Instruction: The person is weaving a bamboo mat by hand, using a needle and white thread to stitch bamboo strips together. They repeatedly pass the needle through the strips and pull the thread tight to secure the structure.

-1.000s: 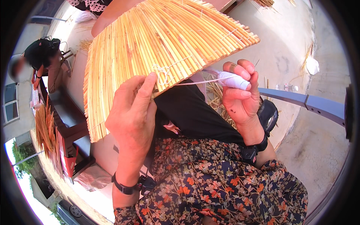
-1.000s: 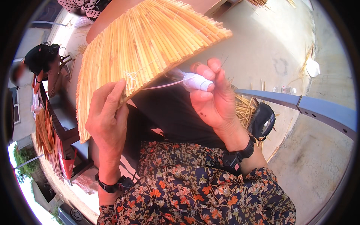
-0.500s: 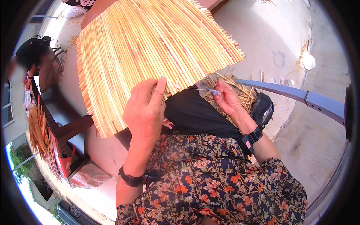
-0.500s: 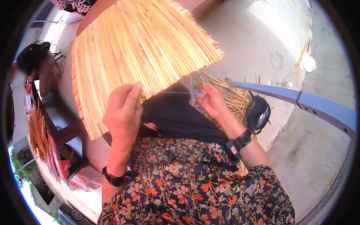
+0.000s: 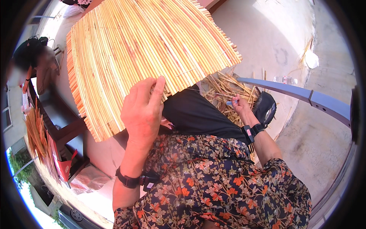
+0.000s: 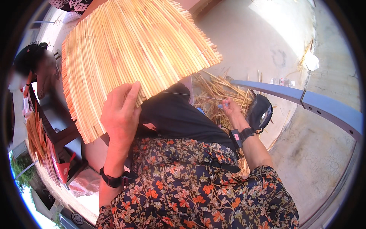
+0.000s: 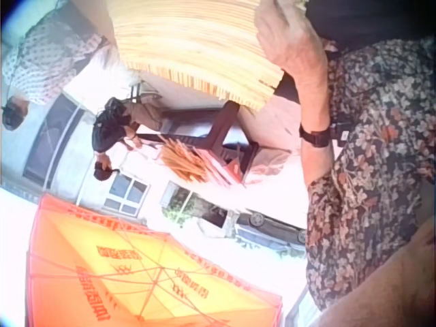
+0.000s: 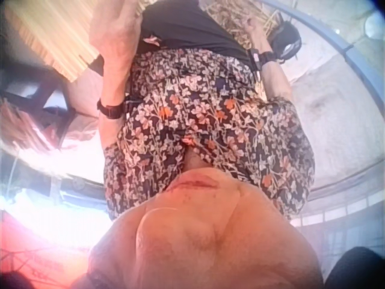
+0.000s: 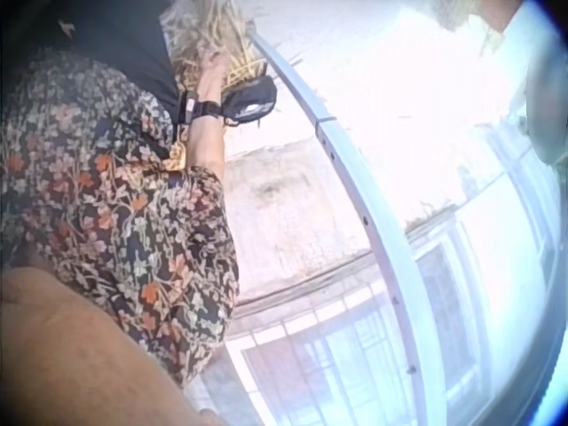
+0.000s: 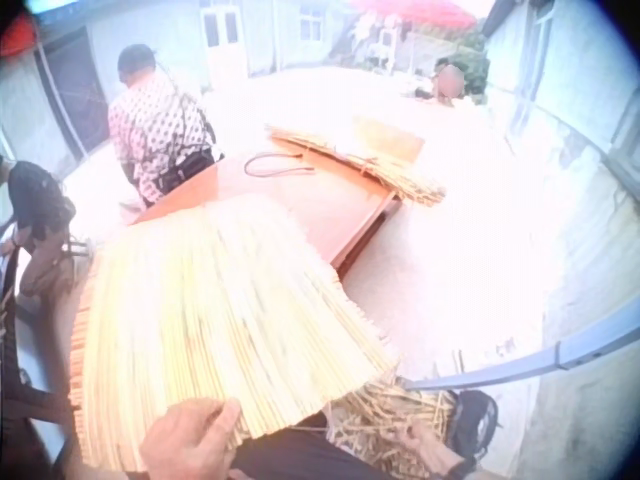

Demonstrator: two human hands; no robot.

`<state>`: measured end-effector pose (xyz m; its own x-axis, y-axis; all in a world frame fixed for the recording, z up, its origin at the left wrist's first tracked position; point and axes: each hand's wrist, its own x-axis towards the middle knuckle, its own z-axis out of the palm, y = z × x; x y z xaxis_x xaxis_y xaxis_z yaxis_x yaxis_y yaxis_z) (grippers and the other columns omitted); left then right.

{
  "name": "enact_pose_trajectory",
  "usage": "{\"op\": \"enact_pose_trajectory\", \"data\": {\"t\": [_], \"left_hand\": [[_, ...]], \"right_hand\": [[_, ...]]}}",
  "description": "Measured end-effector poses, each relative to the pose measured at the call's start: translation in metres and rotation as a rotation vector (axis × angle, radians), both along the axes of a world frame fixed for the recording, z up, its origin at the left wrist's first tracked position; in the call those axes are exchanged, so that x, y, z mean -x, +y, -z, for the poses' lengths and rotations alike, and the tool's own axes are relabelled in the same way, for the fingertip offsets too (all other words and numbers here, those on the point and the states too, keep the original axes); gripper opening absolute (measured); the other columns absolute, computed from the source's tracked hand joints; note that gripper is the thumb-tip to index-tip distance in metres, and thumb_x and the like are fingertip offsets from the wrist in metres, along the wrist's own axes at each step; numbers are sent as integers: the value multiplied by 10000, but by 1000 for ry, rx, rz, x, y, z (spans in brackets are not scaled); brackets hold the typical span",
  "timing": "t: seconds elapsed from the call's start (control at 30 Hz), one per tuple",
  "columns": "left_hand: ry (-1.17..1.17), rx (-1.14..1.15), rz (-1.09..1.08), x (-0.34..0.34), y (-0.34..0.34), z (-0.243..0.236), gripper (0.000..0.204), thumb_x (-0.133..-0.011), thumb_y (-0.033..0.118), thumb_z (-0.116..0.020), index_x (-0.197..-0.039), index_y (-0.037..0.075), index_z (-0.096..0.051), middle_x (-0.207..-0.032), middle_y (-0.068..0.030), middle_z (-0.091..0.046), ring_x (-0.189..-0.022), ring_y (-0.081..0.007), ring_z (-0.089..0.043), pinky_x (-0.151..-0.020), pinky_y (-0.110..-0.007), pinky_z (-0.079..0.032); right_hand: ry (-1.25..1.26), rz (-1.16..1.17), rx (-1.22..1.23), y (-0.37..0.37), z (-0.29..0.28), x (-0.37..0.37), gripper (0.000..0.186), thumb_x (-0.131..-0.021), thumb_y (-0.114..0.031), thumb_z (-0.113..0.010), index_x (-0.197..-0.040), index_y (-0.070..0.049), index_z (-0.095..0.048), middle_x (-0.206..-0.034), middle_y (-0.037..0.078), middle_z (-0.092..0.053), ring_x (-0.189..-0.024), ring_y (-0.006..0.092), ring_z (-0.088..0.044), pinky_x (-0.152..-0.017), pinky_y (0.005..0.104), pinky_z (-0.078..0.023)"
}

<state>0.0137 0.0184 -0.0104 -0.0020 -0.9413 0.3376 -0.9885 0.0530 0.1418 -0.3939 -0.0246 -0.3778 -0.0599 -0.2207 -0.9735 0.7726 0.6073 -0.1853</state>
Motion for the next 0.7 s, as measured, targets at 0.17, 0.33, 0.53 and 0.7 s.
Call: {"op": "enact_pose_trajectory", "data": {"t": [0.17,0.33,0.53,0.7], "left_hand": [[-98,-52,35,-5,5,-5,596,-673,-65,-676,-1241,116,-682,-1192,-75,-659,-1113,-265,-634,-885,-379,-514],[-149,-58,126,-10,-1,1,547,-745,-64,-655,-1274,78,-661,-1330,-120,-636,-1239,-308,-604,-964,-397,-503],[-116,19,134,-15,-21,-72,457,-833,-44,-704,-1279,47,-653,-1201,-170,-693,-1083,-330,-685,-907,-401,-547],[-7,7,169,-20,-40,-150,463,-833,-28,-723,-1278,87,-656,-1160,-159,-702,-962,-304,-716,-804,-372,-574]], "right_hand": [[64,-52,106,-6,-52,-39,100,-1017,-87,-596,-1081,-31,-543,-826,19,-522,-627,124,-523,-651,319,-607],[267,-492,525,-23,-148,-71,130,-972,-173,-676,-1020,-67,-619,-746,-1,-569,-587,77,-543,-554,251,-534],[274,-982,938,-53,-297,-142,99,-946,-136,-699,-950,-37,-707,-710,-4,-633,-519,37,-521,-465,192,-434],[110,-854,1422,-57,-399,-206,132,-956,-58,-661,-1057,-4,-725,-839,15,-687,-586,30,-537,-500,185,-428]]}}
